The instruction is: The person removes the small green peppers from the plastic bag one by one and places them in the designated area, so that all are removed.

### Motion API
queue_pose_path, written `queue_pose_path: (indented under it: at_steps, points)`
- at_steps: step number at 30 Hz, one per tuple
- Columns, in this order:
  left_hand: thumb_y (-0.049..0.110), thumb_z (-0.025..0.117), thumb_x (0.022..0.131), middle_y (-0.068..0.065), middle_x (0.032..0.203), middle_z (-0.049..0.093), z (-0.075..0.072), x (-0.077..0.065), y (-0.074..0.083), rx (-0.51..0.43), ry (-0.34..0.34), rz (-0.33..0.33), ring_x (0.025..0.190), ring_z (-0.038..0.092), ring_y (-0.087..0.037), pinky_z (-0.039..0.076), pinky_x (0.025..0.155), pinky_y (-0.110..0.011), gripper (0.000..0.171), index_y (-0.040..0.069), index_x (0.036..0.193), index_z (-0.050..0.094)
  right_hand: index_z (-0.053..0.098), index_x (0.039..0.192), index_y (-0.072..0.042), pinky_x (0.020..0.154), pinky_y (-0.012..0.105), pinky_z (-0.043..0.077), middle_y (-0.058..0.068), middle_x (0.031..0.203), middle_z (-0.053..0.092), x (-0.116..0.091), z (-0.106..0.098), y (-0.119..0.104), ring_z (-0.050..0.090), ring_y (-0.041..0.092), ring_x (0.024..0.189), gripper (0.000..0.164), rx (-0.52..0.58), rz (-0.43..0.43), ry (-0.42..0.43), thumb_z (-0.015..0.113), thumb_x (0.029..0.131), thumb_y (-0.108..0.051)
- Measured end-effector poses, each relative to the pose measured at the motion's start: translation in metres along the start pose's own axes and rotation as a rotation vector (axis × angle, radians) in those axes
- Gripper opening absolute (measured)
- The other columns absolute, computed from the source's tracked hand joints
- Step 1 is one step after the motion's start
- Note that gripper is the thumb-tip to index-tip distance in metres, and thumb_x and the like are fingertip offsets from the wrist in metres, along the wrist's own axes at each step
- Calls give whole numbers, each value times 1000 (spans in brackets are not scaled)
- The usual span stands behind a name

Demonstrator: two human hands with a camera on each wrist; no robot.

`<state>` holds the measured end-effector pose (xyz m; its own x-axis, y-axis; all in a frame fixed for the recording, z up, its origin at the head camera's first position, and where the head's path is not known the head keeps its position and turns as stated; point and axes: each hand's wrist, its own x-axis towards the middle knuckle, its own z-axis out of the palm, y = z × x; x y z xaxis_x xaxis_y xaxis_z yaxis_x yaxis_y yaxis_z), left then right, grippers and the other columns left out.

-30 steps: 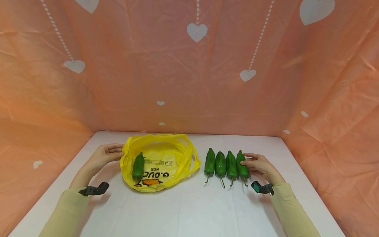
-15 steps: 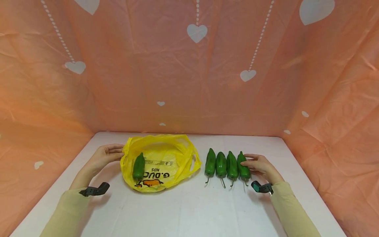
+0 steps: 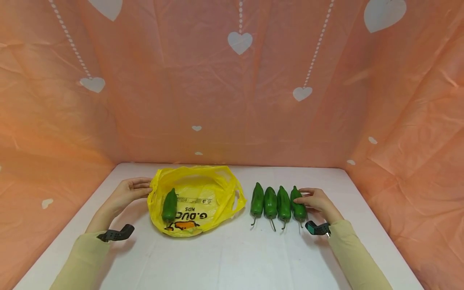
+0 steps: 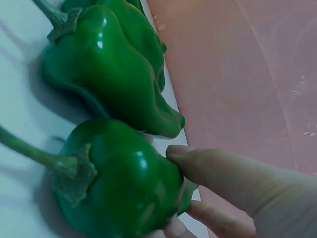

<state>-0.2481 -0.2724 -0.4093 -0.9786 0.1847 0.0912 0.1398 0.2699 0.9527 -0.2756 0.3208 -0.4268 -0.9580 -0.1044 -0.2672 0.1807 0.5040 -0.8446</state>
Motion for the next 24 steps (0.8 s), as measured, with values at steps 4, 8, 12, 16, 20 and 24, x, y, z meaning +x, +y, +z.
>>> queue_pose_path:
  at_steps: [4, 8, 12, 16, 20, 24]
  points:
    - [8, 64, 92, -23, 114, 62, 1, 1, 1, -2, 5, -4, 92, 66, -15, 56, 82, -35, 44, -12, 129, 50, 39, 138, 11, 80, 36, 56, 32, 125, 49, -1, 1, -1, 63, 18, 91, 71, -4, 8, 9, 74, 85, -22]
    - [8, 64, 92, -23, 114, 62, 2, 1, 3, -3, 3, -13, 92, 66, -14, 56, 82, -34, 44, -11, 129, 50, 38, 138, 11, 80, 37, 56, 28, 122, 54, -3, 2, -2, 63, 19, 92, 70, 12, 10, 1, 73, 86, -22]
    - [10, 64, 92, -25, 117, 60, 2, -1, 3, -3, -5, -18, 93, 66, -15, 55, 83, -35, 46, -10, 130, 50, 37, 138, 12, 81, 37, 56, 16, 112, 63, -5, 2, -3, 64, 18, 91, 67, 51, 10, -17, 69, 89, -23]
    - [10, 65, 92, -25, 117, 60, 1, -1, 2, 0, -2, -21, 94, 66, -16, 55, 84, -36, 46, -10, 130, 50, 37, 137, 12, 79, 35, 56, 7, 102, 65, -6, 1, -4, 63, 15, 87, 63, 87, 21, -23, 64, 93, -24]
    - [11, 65, 92, -24, 117, 61, 1, 0, 1, 8, -1, -22, 94, 66, -17, 54, 86, -40, 46, -10, 130, 50, 37, 138, 12, 81, 35, 56, 7, 101, 64, -6, -2, -2, 63, 15, 87, 58, 98, 16, -38, 57, 97, -25]
    - [12, 65, 92, -24, 118, 60, 0, 0, 1, 13, -6, -28, 95, 66, -17, 52, 88, -45, 47, -9, 131, 49, 35, 139, 13, 88, 40, 53, 22, 117, 60, -9, -7, -1, 63, 25, 100, 60, 70, -36, -69, 51, 100, -30]
